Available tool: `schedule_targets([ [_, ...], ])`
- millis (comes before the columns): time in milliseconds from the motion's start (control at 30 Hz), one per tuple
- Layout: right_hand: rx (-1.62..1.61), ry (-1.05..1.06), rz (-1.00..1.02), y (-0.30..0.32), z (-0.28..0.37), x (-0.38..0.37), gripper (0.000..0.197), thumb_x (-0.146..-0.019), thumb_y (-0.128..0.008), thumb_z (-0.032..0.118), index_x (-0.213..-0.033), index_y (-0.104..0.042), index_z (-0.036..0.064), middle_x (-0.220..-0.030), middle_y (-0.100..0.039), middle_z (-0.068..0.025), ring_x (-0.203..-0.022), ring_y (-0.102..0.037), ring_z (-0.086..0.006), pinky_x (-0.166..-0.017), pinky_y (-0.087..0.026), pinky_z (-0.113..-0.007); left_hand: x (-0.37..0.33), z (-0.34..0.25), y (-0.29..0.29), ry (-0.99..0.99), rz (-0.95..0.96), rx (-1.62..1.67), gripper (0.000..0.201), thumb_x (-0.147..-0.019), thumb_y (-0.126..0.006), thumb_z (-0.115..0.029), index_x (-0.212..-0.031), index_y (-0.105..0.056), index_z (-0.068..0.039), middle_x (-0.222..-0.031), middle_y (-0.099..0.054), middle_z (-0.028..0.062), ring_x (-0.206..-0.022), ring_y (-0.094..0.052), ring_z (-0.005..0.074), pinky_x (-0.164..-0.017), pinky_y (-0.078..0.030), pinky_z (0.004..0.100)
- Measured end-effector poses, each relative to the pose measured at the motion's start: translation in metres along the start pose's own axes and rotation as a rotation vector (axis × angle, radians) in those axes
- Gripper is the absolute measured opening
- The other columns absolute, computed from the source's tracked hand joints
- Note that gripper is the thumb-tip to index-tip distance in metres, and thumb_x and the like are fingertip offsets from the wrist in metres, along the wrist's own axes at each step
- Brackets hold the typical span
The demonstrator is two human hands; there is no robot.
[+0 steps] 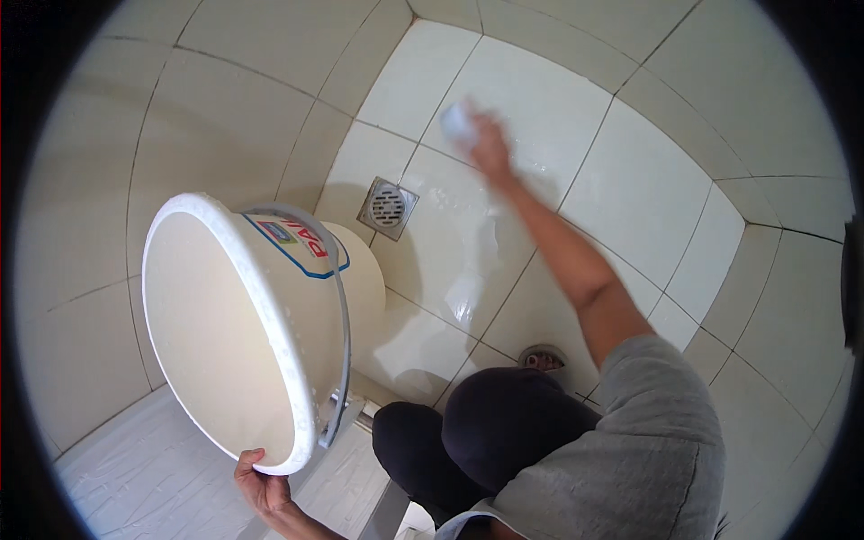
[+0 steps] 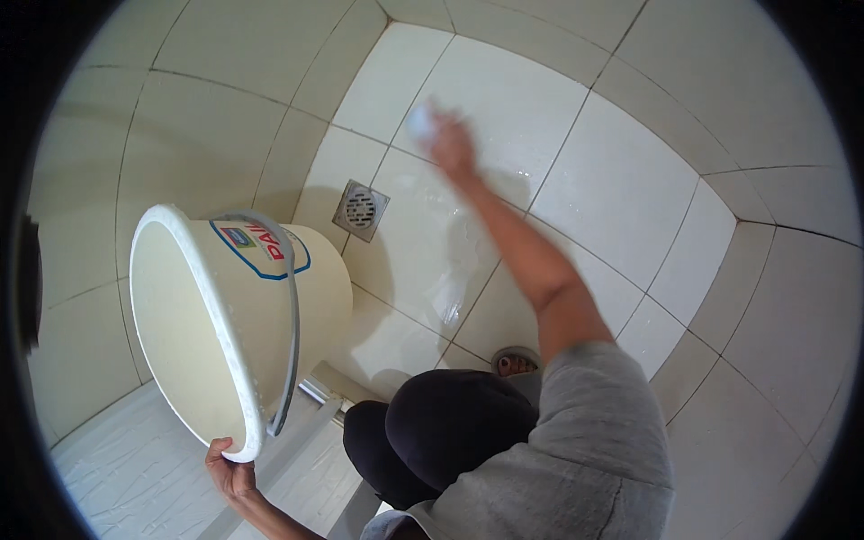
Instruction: The person wipes the surfaces of a toilet with a cloth and scrubs a floor drain and the surrounding tiled floor with a brush while pouring water from a bucket.
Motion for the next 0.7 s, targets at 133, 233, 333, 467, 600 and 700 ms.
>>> schedule_targets([
  [133, 0.499, -0.275, 0.306, 0.037, -0.024, -0.048, 0.063, -0.075, -0.062, 0.026, -0.132, -0.035, 0.0249, -0.108, -0.050, -0.0142, -0.094, -0.048, -0.0306, -0.074, -0.041, -0.044, -0.004, 0.000, 0.017, 0.025, -0.022, 0.003, 0.055, -0.060, -0.048, 0.013, -0.115, -0.044, 0.010, -0.113, -0.052, 0.0211, -0.104, -0.052, 0.0338, -0.093, -0.044, 0.0461],
  [233, 0.404, 0.218, 0.473, 0.020, 0.010, 0.013, 0.068, -0.075, -0.061, 0.026, -0.135, -0.030, 0.0256, -0.105, -0.049, -0.0122, -0.091, -0.048, -0.0285, -0.069, -0.040, -0.041, -0.010, 0.013, 0.001, 0.061, 0.011, -0.022, 0.054, -0.060, -0.049, 0.013, -0.114, -0.043, 0.010, -0.112, -0.052, 0.0210, -0.103, -0.052, 0.0337, -0.094, -0.044, 0.0442],
  [333, 0.350, 0.223, 0.818, 0.042, 0.092, 0.107, 0.058, -0.079, -0.050, 0.016, -0.134, -0.034, 0.0213, -0.104, -0.050, -0.0137, -0.088, -0.050, -0.0292, -0.071, -0.040, -0.042, -0.018, 0.021, -0.019, 0.061, 0.081, -0.048, 0.052, -0.061, -0.050, 0.012, -0.113, -0.043, 0.011, -0.111, -0.052, 0.0215, -0.102, -0.053, 0.0330, -0.094, -0.044, 0.0424],
  [467, -0.025, 0.286, 0.940, 0.100, 0.143, 0.185, 0.052, -0.077, -0.051, 0.014, -0.128, -0.042, 0.0134, -0.107, -0.052, -0.0186, -0.100, -0.049, -0.0314, -0.086, -0.038, -0.043, -0.043, 0.037, -0.062, 0.084, 0.190, -0.131, 0.041, -0.063, -0.053, 0.010, -0.103, -0.049, 0.010, -0.102, -0.055, 0.0188, -0.095, -0.055, 0.0301, -0.088, -0.046, 0.0392],
  [600, 0.176, -0.187, 0.429, 0.193, 0.070, 0.181, 0.060, -0.074, -0.065, 0.025, -0.126, -0.041, 0.0037, -0.110, -0.051, -0.0189, -0.102, -0.049, -0.0336, -0.090, -0.037, -0.045, -0.071, 0.065, -0.118, 0.071, 0.317, -0.221, 0.010, -0.065, -0.057, 0.006, -0.073, -0.054, 0.002, -0.077, -0.054, 0.0090, -0.072, -0.054, 0.0192, -0.065, -0.046, 0.0287],
  [700, 0.593, -0.753, 0.234, 0.295, 0.012, 0.146, 0.073, -0.074, -0.066, 0.028, -0.134, -0.029, 0.0090, -0.115, -0.048, -0.0183, -0.097, -0.053, -0.0332, -0.078, -0.046, -0.039, -0.089, 0.073, -0.146, 0.078, 0.463, -0.268, 0.009, -0.066, -0.060, 0.004, -0.070, -0.053, -0.001, -0.073, -0.052, 0.0066, -0.064, -0.052, 0.0162, -0.052, -0.040, 0.0252],
])
Point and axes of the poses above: each hand's wrist, its own x-axis away from the middle knuckle, its own y-axis out of the back of the hand, z = x × y, the point moved 1 cm from there along -x, towards the middle knuckle
